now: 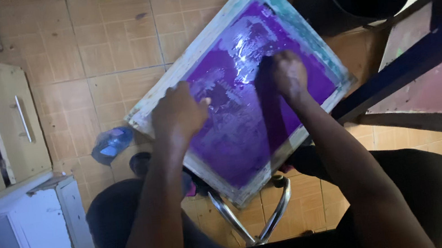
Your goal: The person scrapes a purple surface inside a wooden frame using a small metal tool. They repeatedly remove material from the surface, working across different areas of the frame.
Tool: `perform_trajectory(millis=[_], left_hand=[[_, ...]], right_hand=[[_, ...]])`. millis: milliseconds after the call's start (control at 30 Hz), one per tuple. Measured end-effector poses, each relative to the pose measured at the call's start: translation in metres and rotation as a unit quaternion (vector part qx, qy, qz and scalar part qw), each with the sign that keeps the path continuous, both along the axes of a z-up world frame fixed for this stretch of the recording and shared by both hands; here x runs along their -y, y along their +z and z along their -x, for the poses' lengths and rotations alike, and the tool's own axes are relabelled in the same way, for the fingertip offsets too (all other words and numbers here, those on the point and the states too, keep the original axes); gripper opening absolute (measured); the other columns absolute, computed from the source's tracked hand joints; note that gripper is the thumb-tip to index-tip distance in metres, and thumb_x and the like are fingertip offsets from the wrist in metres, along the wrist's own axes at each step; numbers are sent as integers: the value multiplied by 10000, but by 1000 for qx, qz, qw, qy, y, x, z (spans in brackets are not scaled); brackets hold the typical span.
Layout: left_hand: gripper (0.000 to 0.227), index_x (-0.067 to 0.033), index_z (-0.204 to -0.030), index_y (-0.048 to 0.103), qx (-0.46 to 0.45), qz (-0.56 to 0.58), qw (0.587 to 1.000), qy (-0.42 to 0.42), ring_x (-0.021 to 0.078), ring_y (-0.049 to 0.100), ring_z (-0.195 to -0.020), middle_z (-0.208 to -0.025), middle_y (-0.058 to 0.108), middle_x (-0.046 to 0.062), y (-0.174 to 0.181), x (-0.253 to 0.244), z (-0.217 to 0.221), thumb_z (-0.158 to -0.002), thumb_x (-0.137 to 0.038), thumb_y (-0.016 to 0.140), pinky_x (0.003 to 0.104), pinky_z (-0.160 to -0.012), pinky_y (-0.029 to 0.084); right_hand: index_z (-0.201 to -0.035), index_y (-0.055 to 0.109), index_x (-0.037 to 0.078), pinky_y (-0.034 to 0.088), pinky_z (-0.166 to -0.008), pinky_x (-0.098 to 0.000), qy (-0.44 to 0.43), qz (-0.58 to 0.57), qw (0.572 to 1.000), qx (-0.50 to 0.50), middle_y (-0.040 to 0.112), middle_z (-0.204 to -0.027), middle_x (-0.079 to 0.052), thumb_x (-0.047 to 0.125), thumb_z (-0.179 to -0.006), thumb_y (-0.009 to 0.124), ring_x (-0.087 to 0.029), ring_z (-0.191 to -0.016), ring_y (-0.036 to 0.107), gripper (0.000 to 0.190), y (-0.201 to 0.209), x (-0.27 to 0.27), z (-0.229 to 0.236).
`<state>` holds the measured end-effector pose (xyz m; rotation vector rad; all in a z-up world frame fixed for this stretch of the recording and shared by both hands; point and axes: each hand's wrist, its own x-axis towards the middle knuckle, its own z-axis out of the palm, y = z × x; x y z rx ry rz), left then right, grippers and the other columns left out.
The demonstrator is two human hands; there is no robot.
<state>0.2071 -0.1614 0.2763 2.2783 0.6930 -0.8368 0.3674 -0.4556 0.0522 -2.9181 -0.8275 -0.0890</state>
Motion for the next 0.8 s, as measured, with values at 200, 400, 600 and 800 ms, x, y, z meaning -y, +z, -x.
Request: perform_trajectory(millis=[200,400,600,800], left_hand=[[597,-122,-1499,540,11,82,996,38,385,601,-1338,-1416,616,193,5,-7,4,-989,-424,616,578,-1075,494],[644,-107,-1480,513,11,74,993,95,406,612,-1305,-1365,616,200,5,-25,19,-972,-495,591,591,-1070,491],[617,-69,-1487,498,-6,73,997,25,431,599,-1331,-1377,613,240,-3,-38,28,-1009,-455,546,597,-1103,476],[570,-33,-1454,536,7,89,996,-3,468,616,-1290,-1354,622,263,16,-26,17,-998,-369,604,616,-1066,492]], right_hand=[[-1079,729,38,558,-938,-445,402,-102,908,66,676,-1029,-183,104,-969,605,-372,-1064,685,179,-26,-75,36],[-902,697,98,487,-1068,-489,608,-87,789,11,656,-918,-130,140,-916,589,-349,-1113,648,117,-4,-138,60],[-1030,711,117,465,-1066,-467,638,29,767,66,663,-1151,-153,205,-951,585,-346,-1223,613,172,15,-147,7],[-1120,707,130,483,-1032,-403,622,44,778,75,673,-1270,-133,236,-1000,556,-322,-1291,620,220,40,-136,-46]])
